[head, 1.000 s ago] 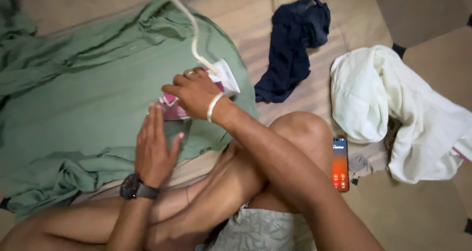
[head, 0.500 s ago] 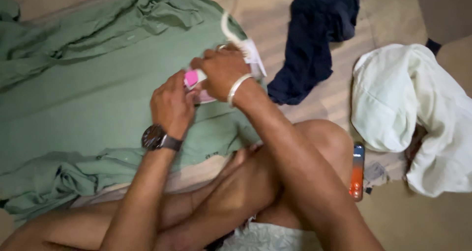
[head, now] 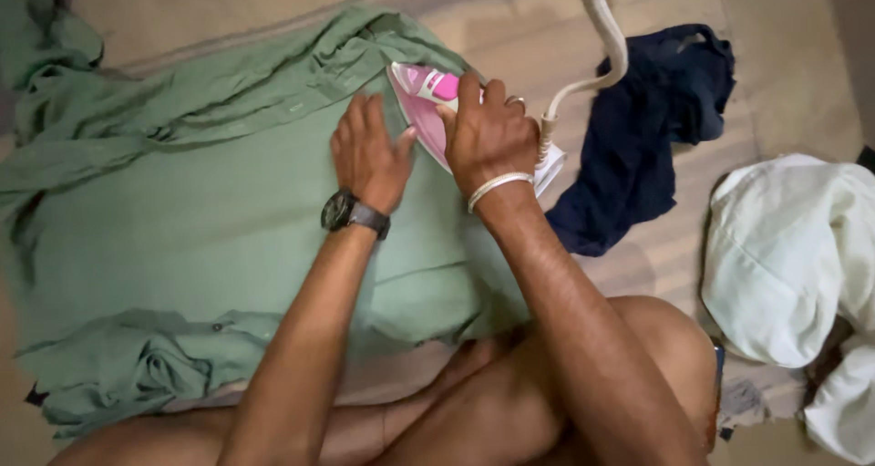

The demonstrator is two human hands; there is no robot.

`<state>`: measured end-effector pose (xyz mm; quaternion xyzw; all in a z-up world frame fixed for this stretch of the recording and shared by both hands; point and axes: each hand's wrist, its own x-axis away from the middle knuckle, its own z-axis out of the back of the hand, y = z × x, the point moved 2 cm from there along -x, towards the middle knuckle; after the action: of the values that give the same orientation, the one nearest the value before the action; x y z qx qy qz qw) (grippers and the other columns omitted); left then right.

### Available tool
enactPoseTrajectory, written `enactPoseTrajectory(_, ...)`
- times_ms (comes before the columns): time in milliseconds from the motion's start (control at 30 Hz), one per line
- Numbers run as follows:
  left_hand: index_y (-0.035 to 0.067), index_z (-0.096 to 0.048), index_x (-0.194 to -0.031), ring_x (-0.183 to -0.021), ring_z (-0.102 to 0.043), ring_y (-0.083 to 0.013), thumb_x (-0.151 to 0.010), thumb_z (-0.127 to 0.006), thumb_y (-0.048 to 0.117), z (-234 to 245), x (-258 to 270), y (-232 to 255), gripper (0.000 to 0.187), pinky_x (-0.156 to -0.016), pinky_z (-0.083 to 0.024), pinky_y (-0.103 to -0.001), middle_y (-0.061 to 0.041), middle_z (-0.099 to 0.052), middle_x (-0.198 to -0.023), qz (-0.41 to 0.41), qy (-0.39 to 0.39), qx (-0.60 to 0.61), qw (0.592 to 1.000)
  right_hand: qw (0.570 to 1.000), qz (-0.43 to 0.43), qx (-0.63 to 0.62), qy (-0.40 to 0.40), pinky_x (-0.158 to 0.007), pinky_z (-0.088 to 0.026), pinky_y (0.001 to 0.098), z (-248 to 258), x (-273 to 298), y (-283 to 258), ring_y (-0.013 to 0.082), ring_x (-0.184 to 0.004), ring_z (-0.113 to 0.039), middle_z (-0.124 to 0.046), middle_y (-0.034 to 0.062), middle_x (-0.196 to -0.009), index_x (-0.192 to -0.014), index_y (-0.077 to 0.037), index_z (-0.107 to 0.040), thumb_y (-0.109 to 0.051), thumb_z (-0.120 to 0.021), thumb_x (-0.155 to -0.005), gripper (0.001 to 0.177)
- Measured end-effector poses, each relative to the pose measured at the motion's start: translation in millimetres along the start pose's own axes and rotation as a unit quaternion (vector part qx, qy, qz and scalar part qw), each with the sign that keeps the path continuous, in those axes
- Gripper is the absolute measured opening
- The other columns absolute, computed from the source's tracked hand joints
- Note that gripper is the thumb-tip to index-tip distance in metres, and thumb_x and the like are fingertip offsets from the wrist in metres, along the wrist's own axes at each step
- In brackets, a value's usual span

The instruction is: The person irons a light green shirt laid out on the floor using a pink electric iron. They smooth the fabric with one hand while moving the iron back and forth with the other, covering the main body of the shirt.

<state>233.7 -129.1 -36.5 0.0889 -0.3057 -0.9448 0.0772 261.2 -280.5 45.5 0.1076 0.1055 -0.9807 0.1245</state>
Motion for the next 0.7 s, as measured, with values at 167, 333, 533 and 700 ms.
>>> enactPoseTrajectory(167,0.007,-0.047,-0.149,-0.145,-0.034,-0.0434,-0.098,-0.069,0.033,-11,8,-54,0.062,-0.115,-0.022,-0.064,-0.020,-0.041,-0.158,-0.068,0.025,-0.141,0.987,0.999,0.036,0.003,0.027,-0.059,-0.054,0.0472,-5,-14,0,0.0356,-0.077,-0.067,-0.064,0.0143,-0.093,-0.117,-0.008,-0.062,-0.038,-0.075,-0.094,0.039)
enactPoseTrajectory(333,0.005,-0.042,-0.156,-0.143,-0.036,-0.0440,-0.105,-0.059,0.025,-7,-47,-99,0.058,-0.117,-0.025,-0.060,-0.023,-0.041,-0.157,-0.046,-0.008,-0.134,0.990,0.991,0.109,0.008,0.080,-0.055,-0.052,0.0454,-3,-34,1,0.0323,-0.067,-0.067,-0.066,0.0098,-0.077,-0.098,-0.012,-0.069,-0.048,-0.082,-0.087,0.040)
enactPoseTrajectory(533,0.004,-0.046,-0.154,-0.141,-0.039,-0.0469,-0.108,-0.055,0.014,26,-110,-110,0.048,-0.117,-0.029,-0.058,-0.021,-0.047,-0.154,-0.125,0.023,-0.075,0.989,0.984,0.143,0.002,0.105,-0.053,-0.051,0.0446,-12,-58,-4,0.0291,-0.066,-0.068,-0.067,0.0040,-0.074,-0.089,-0.018,-0.071,-0.053,-0.087,-0.084,0.038)
enactPoseTrajectory(700,0.004,-0.067,-0.119,-0.114,-0.059,-0.0451,-0.105,-0.060,0.015,31,-143,-127,0.020,-0.096,-0.044,-0.058,-0.022,-0.068,-0.118,-0.144,0.034,-0.084,0.985,0.974,0.199,0.018,0.105,-0.057,-0.050,0.0433,-25,-78,-8,0.0278,-0.070,-0.068,-0.067,0.0033,-0.078,-0.091,-0.017,-0.072,-0.053,-0.084,-0.087,0.038)
